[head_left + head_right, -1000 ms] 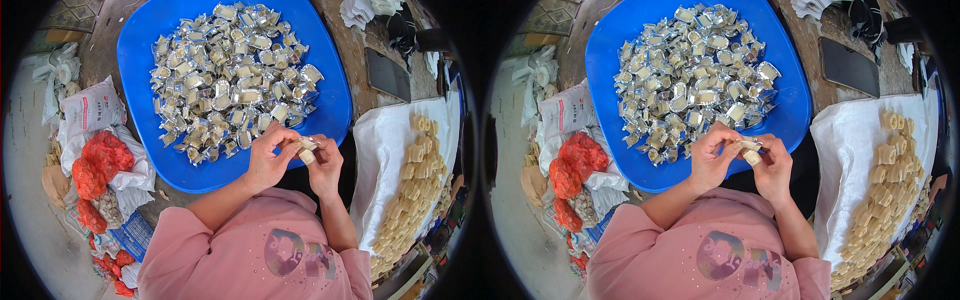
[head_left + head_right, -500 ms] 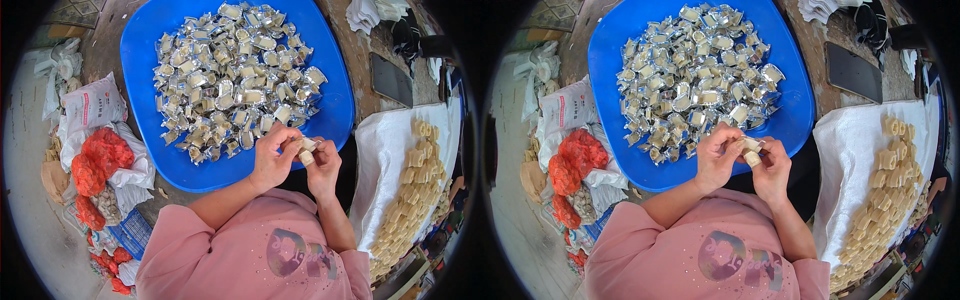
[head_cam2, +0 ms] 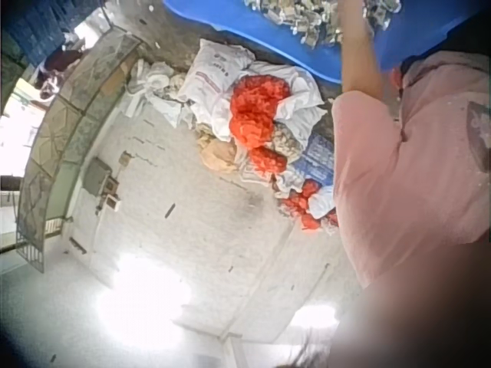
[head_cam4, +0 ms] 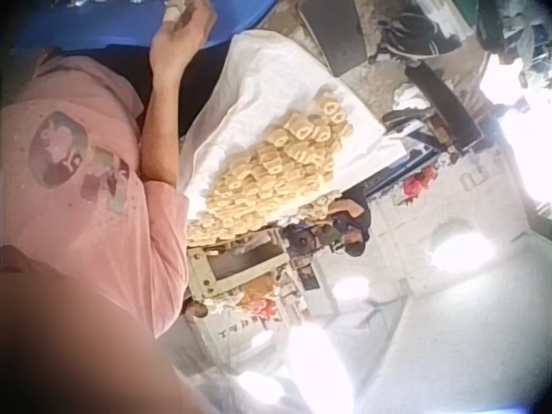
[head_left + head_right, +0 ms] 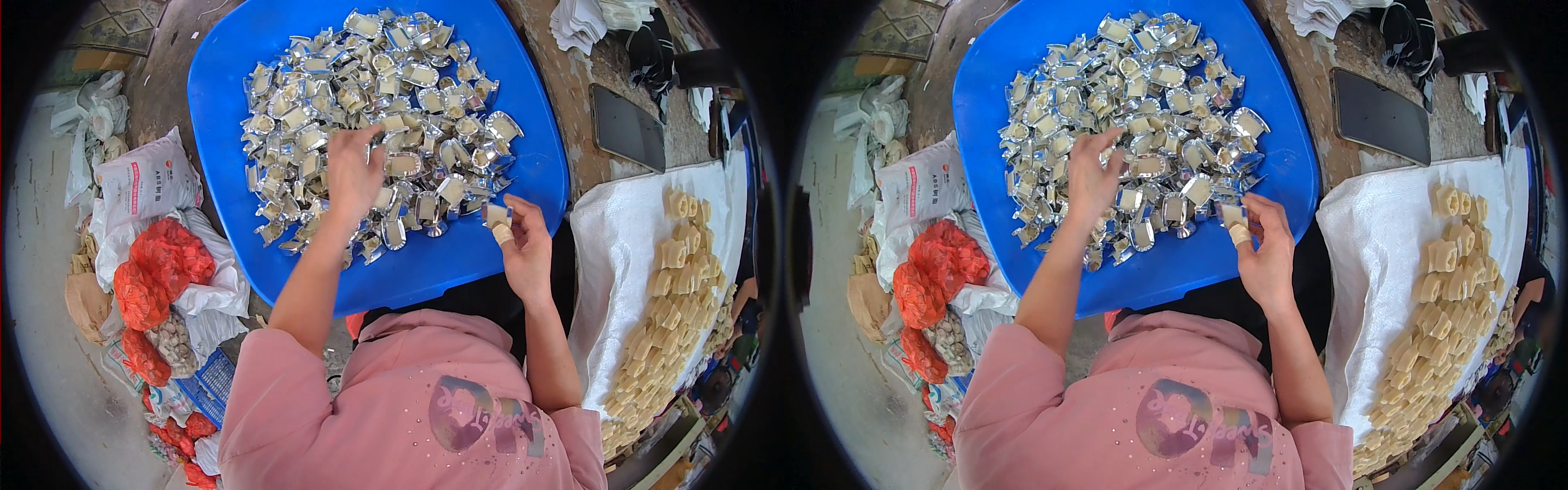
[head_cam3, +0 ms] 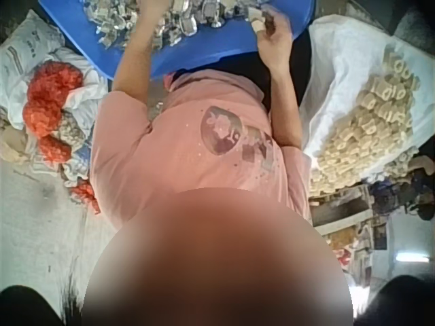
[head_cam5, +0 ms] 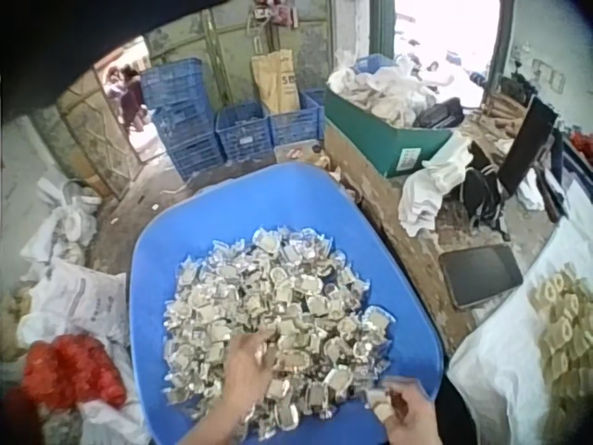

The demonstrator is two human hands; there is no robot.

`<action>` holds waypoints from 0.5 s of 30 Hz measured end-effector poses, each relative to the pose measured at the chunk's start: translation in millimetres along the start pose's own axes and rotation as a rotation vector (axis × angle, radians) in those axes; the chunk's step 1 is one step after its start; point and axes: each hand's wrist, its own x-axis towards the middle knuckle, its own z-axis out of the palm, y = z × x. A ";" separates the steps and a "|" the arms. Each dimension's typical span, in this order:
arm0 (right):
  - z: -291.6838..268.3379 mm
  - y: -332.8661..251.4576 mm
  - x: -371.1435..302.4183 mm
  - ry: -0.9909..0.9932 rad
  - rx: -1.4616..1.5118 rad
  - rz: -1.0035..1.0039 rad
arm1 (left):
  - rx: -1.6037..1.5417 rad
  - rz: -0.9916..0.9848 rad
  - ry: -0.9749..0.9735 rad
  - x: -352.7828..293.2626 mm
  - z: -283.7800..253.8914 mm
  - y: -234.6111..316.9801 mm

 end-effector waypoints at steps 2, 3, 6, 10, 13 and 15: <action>-0.9 2.4 1.5 0.057 -0.101 -0.039 | 0.100 -0.100 -0.096 18.1 3.7 -17.3; -0.7 3.8 1.9 0.078 -0.149 -0.043 | 0.163 -0.086 -0.106 22.9 8.4 -20.6; 0.4 8.9 5.7 0.117 -0.248 -0.116 | 0.352 -0.120 -0.205 35.0 22.5 -22.5; -1.6 12.2 11.6 0.095 -0.264 0.017 | 0.397 -0.156 -0.232 46.8 32.8 -26.8; -2.6 9.8 12.6 0.151 -0.246 0.010 | 0.232 -0.219 -0.138 46.1 29.6 -33.8; -1.8 6.6 9.1 0.120 -0.138 0.034 | 0.019 -0.222 -0.091 41.5 21.6 -37.2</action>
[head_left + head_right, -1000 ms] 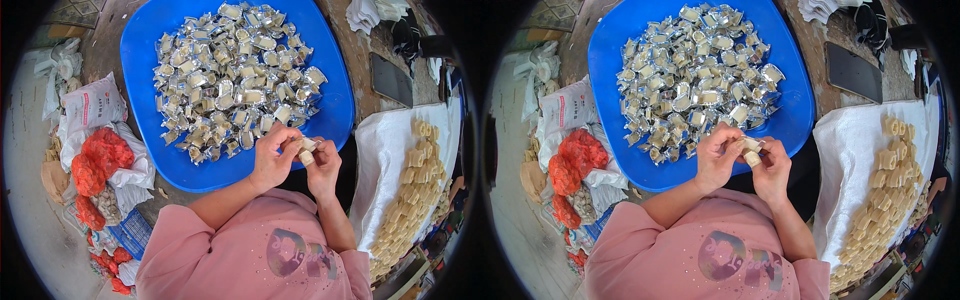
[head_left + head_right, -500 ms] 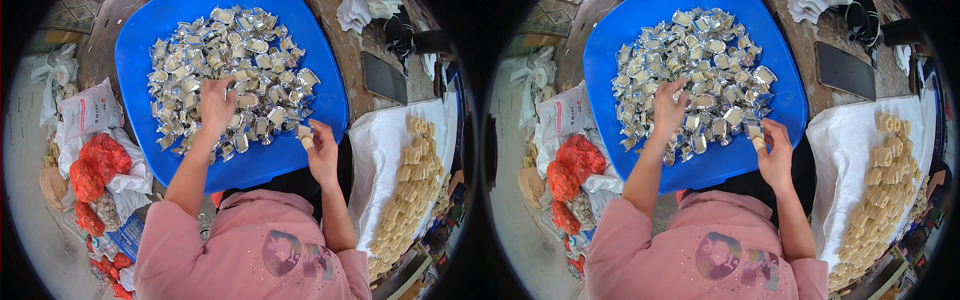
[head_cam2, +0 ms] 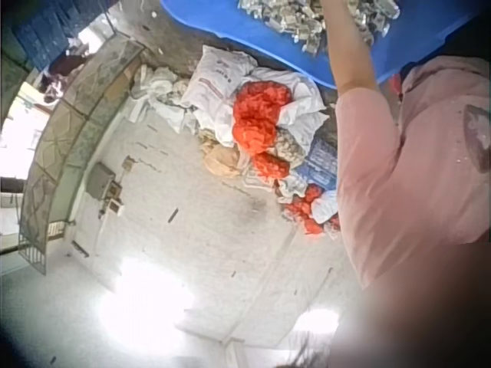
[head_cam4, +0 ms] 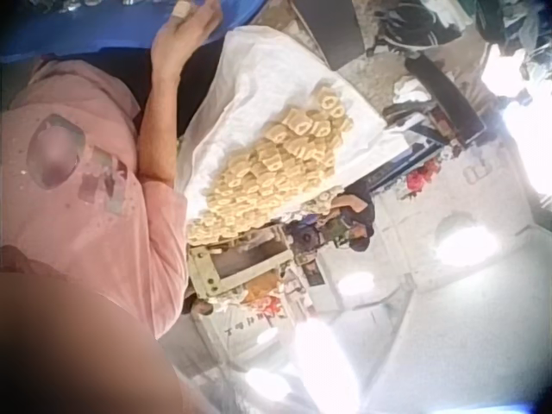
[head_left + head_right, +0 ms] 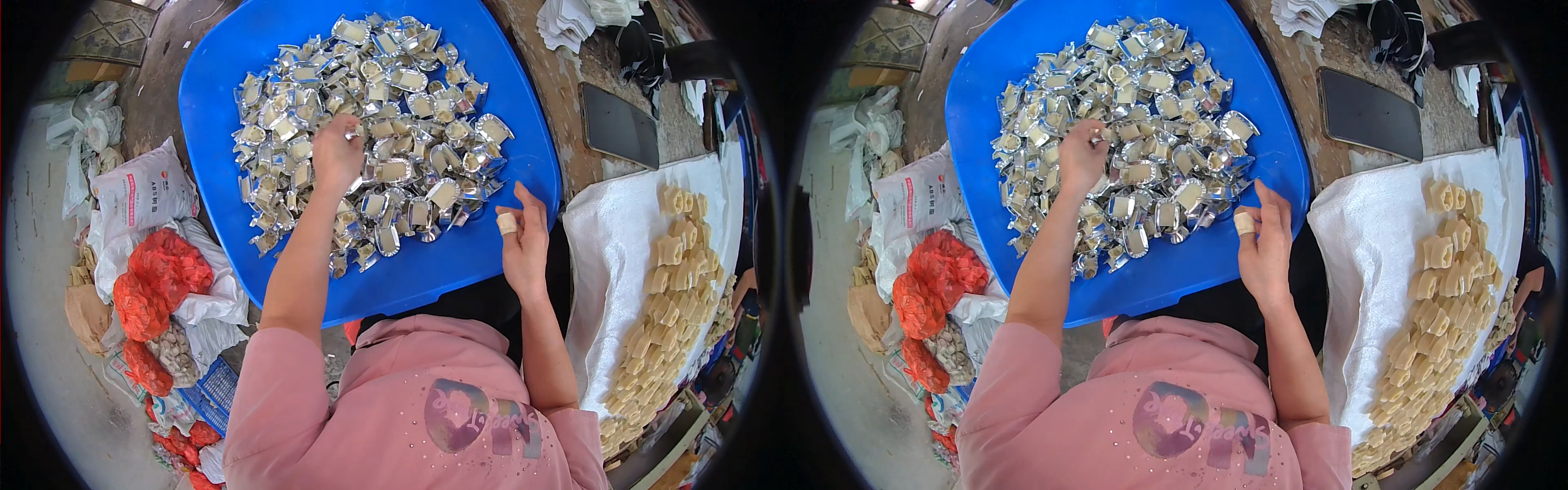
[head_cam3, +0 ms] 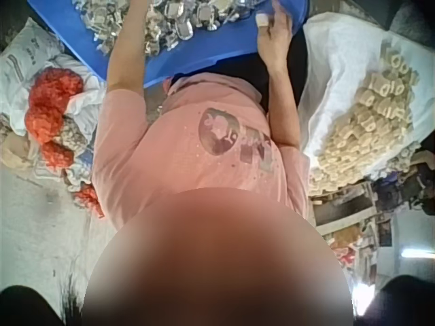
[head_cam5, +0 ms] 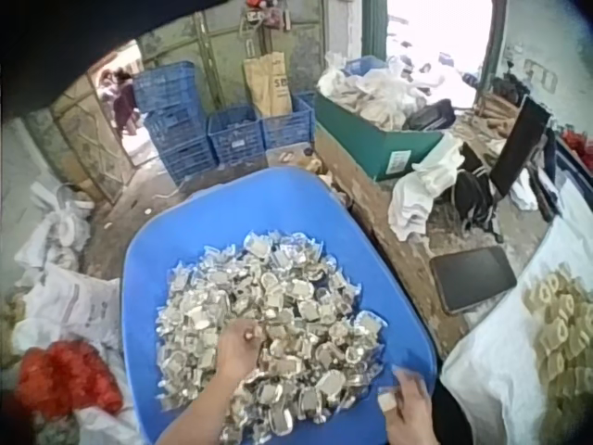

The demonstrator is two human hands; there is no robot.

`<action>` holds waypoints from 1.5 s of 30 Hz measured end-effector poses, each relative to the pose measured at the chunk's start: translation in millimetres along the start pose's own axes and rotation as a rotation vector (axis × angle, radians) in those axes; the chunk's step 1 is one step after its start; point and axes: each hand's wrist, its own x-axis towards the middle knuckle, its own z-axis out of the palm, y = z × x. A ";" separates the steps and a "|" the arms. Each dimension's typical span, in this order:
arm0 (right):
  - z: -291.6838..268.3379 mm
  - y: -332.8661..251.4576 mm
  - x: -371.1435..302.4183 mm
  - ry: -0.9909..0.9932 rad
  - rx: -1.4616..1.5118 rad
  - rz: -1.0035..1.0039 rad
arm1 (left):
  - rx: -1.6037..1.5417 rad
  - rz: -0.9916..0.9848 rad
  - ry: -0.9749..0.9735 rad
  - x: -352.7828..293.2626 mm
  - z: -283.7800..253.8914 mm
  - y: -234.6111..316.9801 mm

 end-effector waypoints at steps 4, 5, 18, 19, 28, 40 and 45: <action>1.1 -3.6 -1.9 -0.044 0.012 -0.069 | -0.667 -0.055 -0.014 -24.9 -21.1 -2.0; 1.7 -4.0 -1.8 -0.047 0.024 -0.078 | -0.772 -0.061 -0.083 -30.6 -26.1 -0.8; 5.9 -38.4 -12.0 -0.154 0.229 -0.428 | -1.685 -0.248 -0.785 -103.1 -35.9 54.9; 7.1 -40.6 -12.4 -0.125 0.232 -0.479 | -1.717 -0.245 -0.814 -106.6 -34.6 58.2; 11.3 -36.1 -18.1 0.069 0.136 -0.653 | -1.905 -0.317 -0.794 -141.7 -18.6 85.7; 19.5 -16.3 -21.0 -0.203 0.368 -0.176 | -1.184 -0.167 -0.810 -120.0 -30.5 73.6; 5.2 -12.4 -10.8 -0.353 -0.119 -0.133 | -0.436 0.357 -0.402 -93.3 -19.5 61.5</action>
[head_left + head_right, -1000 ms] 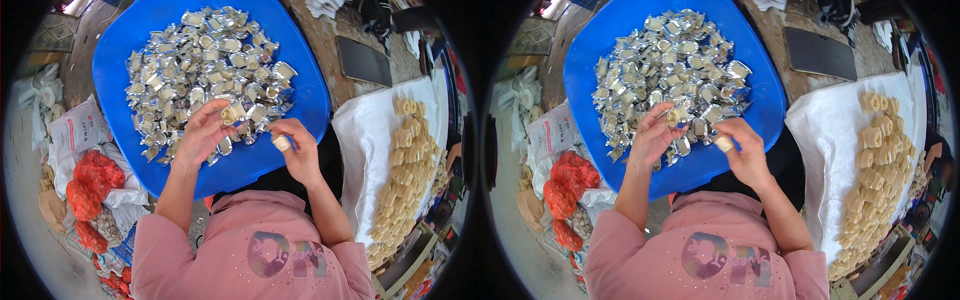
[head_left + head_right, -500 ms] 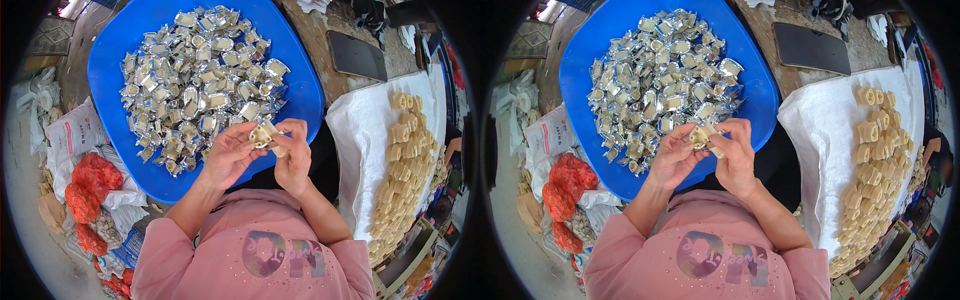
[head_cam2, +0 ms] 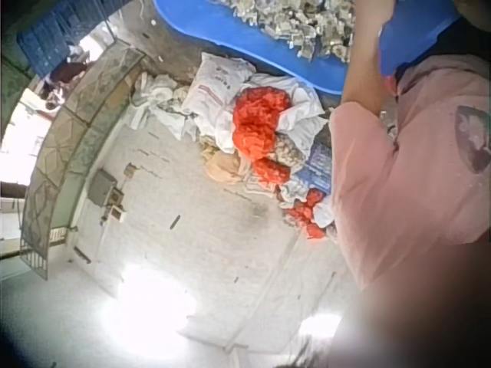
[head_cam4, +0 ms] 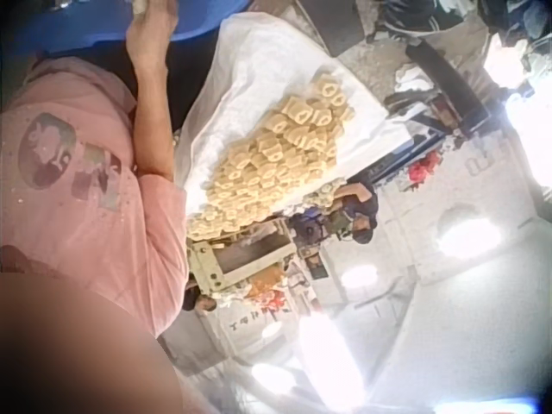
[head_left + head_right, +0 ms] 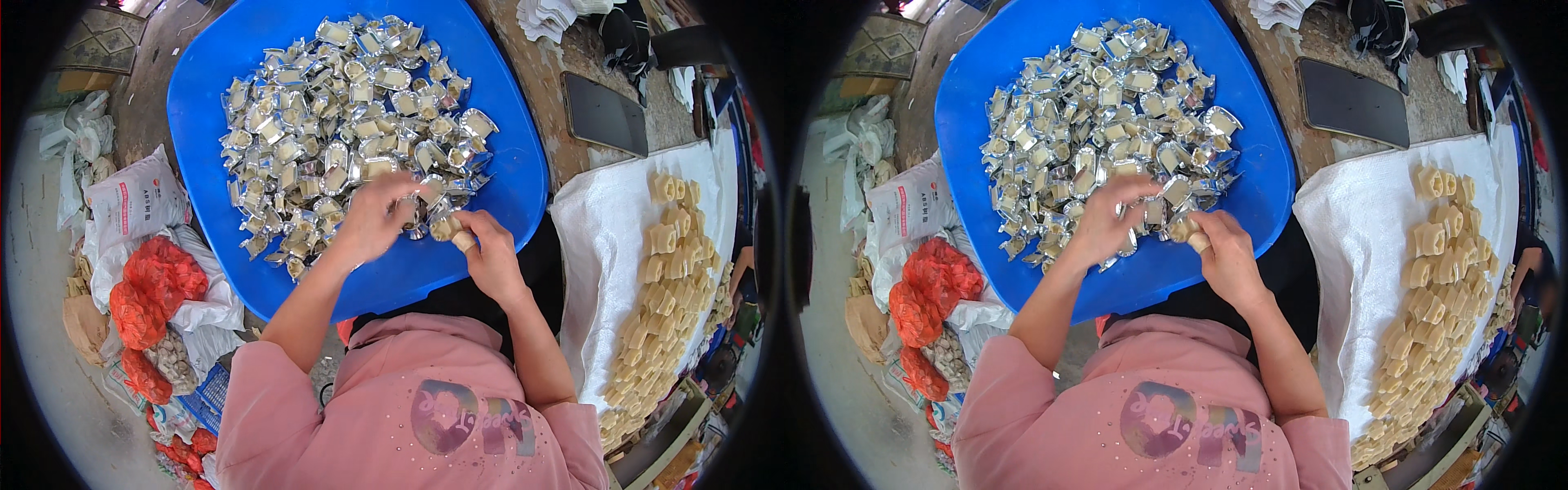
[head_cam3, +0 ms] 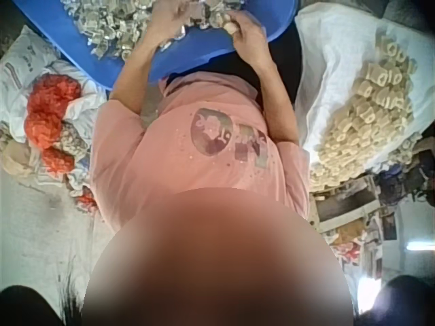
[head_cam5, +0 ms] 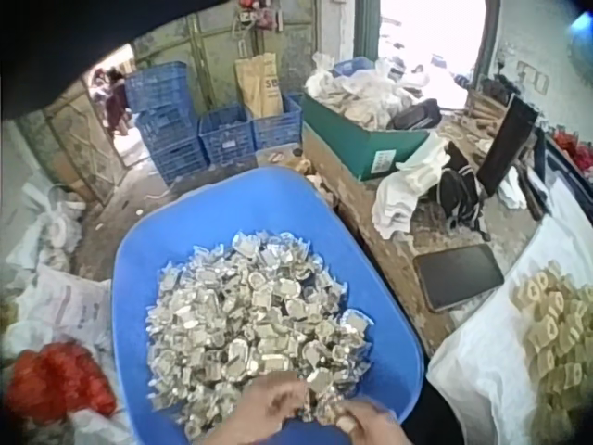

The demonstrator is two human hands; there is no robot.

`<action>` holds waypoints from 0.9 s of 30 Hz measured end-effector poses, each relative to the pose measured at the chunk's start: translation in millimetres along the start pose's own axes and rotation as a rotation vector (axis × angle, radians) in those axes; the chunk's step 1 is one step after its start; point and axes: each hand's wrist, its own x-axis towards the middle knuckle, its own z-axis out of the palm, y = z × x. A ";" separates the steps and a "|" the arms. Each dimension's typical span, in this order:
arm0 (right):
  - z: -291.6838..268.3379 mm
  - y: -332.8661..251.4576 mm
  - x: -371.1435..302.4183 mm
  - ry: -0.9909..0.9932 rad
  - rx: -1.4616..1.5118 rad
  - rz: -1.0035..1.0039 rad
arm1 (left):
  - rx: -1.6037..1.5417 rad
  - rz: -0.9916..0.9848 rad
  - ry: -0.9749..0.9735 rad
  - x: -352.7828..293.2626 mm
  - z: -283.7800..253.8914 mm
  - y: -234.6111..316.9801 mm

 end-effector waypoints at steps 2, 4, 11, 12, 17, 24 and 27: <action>0.6 -0.4 0.4 0.094 -0.141 -0.092 | 0.182 0.022 0.154 23.8 -6.3 -21.3; 1.4 -0.9 0.7 0.139 -0.178 -0.115 | 0.356 0.016 0.266 40.7 -14.3 -42.6; -1.5 -1.2 0.5 0.104 -0.046 -0.070 | 0.652 -0.214 0.304 71.3 -22.7 -90.6; -0.7 -1.4 0.5 0.095 -0.044 -0.074 | 0.662 -0.237 0.338 74.0 -21.9 -93.8; 0.8 -0.3 -0.2 0.053 -0.007 -0.027 | 0.769 -0.364 0.381 81.0 -16.0 -98.9; 2.9 1.9 -1.1 0.034 0.007 -0.018 | 0.809 -0.524 0.291 93.2 -19.3 -94.8; 3.3 1.6 -2.0 0.034 -0.005 -0.040 | 0.709 -0.441 0.426 88.6 -18.4 -96.9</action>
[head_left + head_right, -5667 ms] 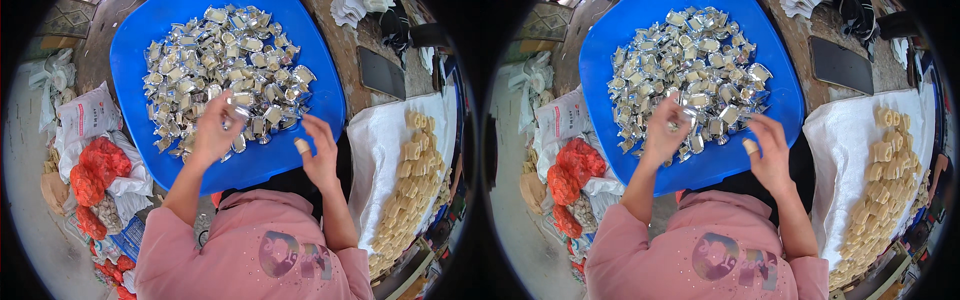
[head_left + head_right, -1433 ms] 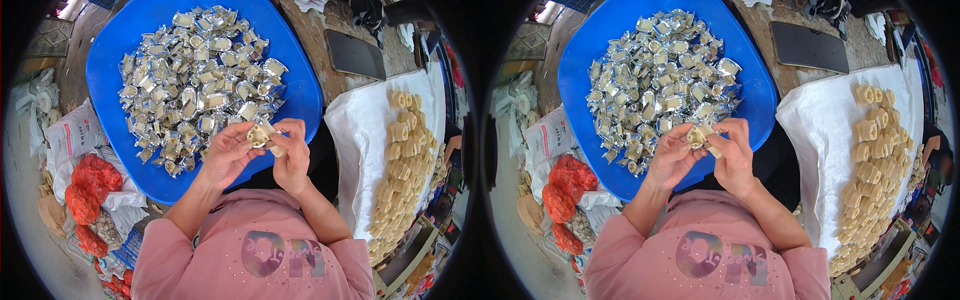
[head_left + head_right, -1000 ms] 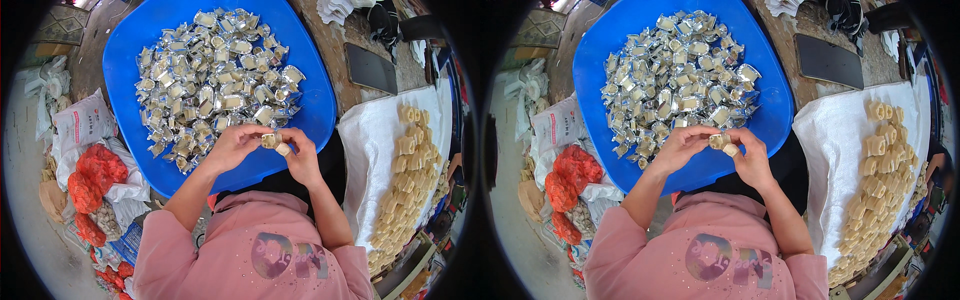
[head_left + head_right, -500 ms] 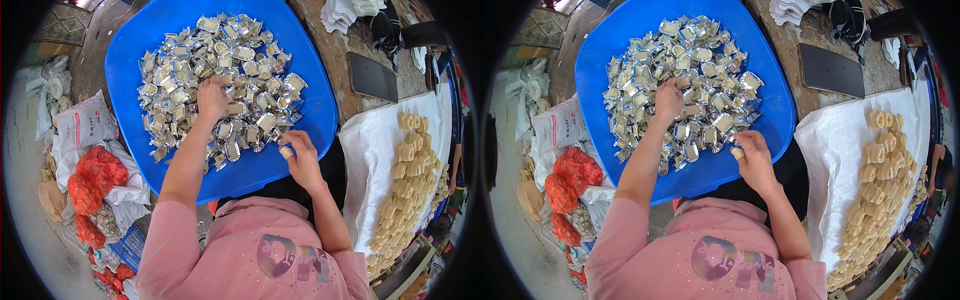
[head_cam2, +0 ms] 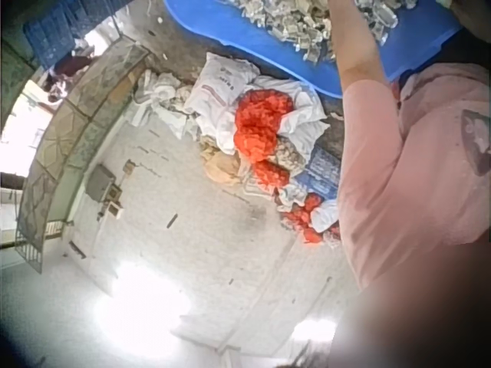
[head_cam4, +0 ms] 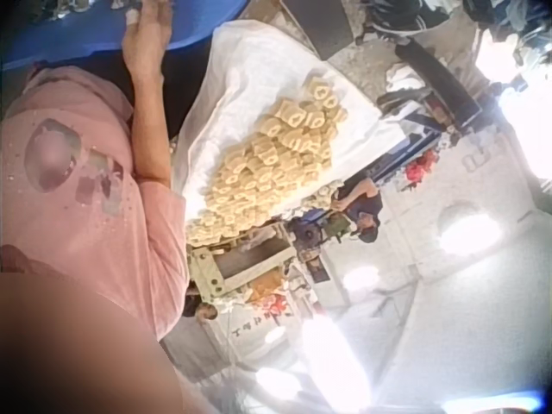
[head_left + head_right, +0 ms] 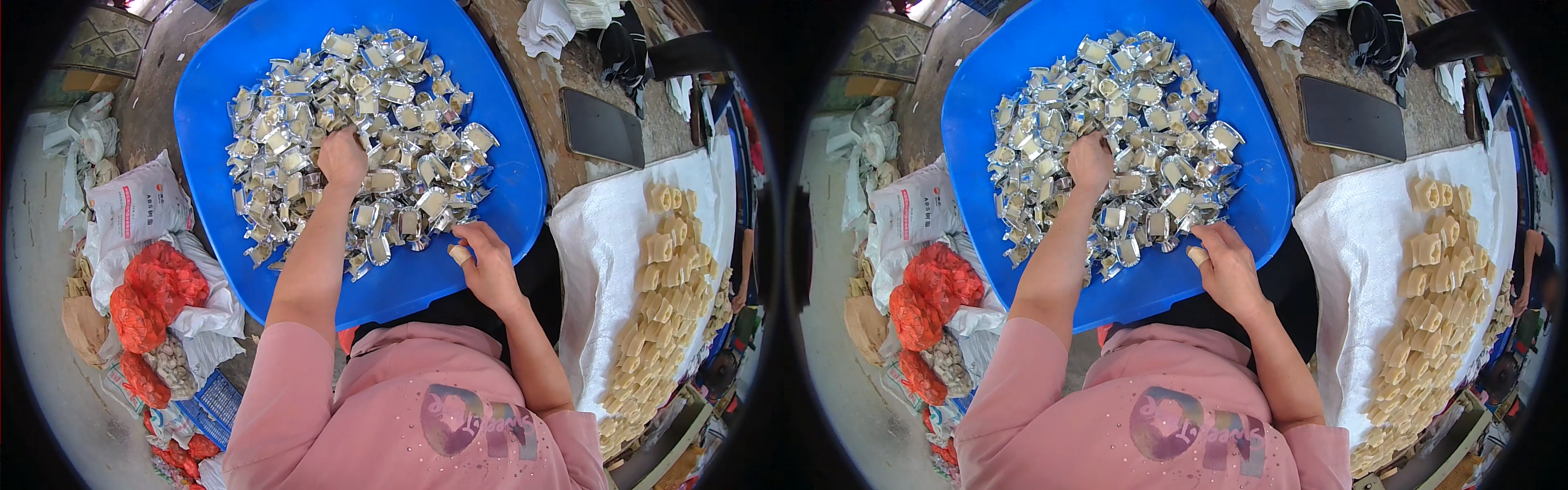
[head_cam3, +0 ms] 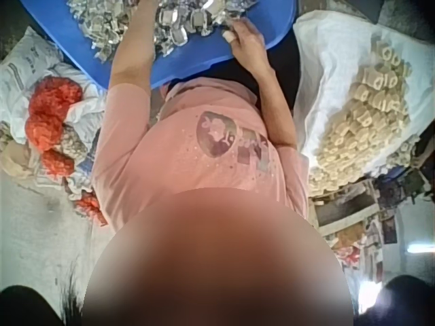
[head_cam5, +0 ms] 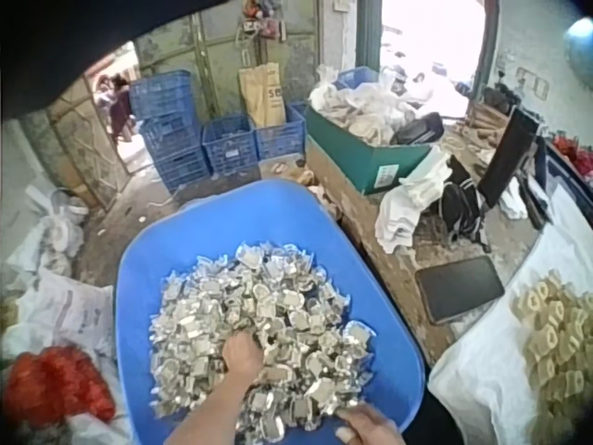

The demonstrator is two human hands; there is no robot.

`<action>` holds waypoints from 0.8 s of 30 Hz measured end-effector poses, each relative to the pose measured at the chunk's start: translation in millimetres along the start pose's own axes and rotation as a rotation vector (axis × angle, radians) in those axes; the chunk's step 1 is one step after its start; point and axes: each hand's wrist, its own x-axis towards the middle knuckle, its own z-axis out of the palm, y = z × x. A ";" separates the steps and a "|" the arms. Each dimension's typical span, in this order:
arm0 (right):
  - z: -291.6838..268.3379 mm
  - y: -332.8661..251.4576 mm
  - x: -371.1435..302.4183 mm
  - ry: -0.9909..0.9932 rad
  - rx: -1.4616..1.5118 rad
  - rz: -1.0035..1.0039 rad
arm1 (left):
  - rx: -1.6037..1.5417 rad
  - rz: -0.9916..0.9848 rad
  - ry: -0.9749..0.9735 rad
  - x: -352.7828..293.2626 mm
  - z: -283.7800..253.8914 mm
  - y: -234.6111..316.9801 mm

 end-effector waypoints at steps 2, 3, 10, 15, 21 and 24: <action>0.1 -0.2 0.2 0.006 -0.024 -0.026 | -0.053 0.082 0.124 -4.4 2.1 -1.5; 0.1 -0.4 0.1 0.007 -0.036 -0.036 | -0.122 0.146 0.134 -5.0 3.4 -0.8; -0.2 -0.5 -0.7 0.006 -0.014 -0.008 | -0.165 0.042 0.100 -1.1 -0.6 12.8; 1.7 1.6 -0.5 -0.001 -0.060 -0.040 | 0.078 0.011 -0.039 6.8 8.8 18.0; 2.8 3.4 -1.8 0.002 -0.082 -0.065 | -0.039 0.003 0.032 14.5 20.6 11.3; 2.0 2.6 -1.9 0.004 -0.064 -0.055 | -0.120 0.054 0.148 5.2 7.2 17.1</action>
